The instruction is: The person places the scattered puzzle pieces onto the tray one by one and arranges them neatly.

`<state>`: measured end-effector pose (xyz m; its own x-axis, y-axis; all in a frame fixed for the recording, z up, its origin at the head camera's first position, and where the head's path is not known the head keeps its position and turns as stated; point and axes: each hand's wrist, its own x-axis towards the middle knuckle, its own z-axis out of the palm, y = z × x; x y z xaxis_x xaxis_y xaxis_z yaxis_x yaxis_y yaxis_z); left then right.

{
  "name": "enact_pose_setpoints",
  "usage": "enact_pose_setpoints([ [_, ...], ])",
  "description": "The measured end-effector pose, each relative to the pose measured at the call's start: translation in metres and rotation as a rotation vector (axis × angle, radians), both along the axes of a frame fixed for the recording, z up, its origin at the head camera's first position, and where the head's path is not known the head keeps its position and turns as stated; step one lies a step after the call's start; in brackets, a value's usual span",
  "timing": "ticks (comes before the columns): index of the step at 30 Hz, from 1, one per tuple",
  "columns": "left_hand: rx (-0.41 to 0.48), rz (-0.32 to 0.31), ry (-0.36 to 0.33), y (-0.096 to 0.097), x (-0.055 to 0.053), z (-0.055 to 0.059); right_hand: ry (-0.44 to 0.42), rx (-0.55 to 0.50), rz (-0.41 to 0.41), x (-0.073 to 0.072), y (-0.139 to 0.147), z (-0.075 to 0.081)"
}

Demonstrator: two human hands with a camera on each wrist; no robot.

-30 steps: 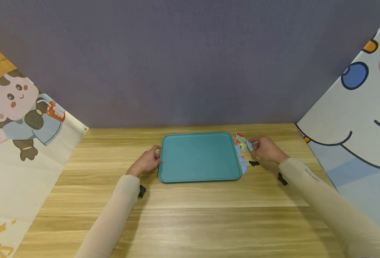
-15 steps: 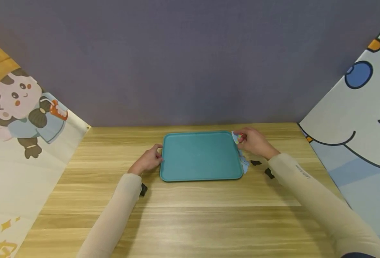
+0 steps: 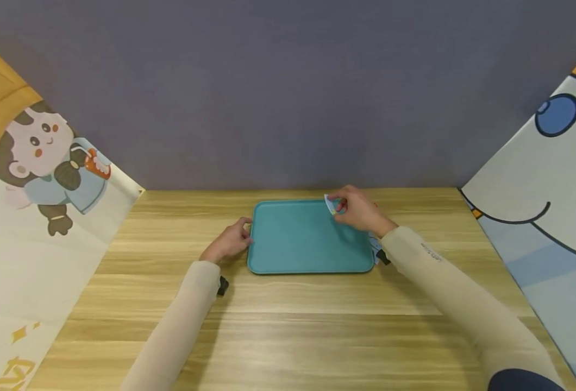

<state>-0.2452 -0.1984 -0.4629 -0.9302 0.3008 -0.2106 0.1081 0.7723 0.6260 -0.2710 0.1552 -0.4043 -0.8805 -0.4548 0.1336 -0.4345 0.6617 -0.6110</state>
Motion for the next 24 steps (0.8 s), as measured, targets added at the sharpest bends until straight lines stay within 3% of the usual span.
enact_pose_setpoints([
  [7,-0.002,-0.003,0.010,0.001,0.000,-0.002,0.005,-0.005,0.038,-0.008,-0.029,-0.013],
  [11,-0.004,-0.006,0.012,0.000,-0.001,-0.002,-0.042,0.005,0.056,-0.012,-0.047,-0.019],
  [24,-0.017,-0.004,0.009,0.002,-0.002,-0.001,-0.214,0.006,0.009,-0.025,-0.097,-0.039],
])
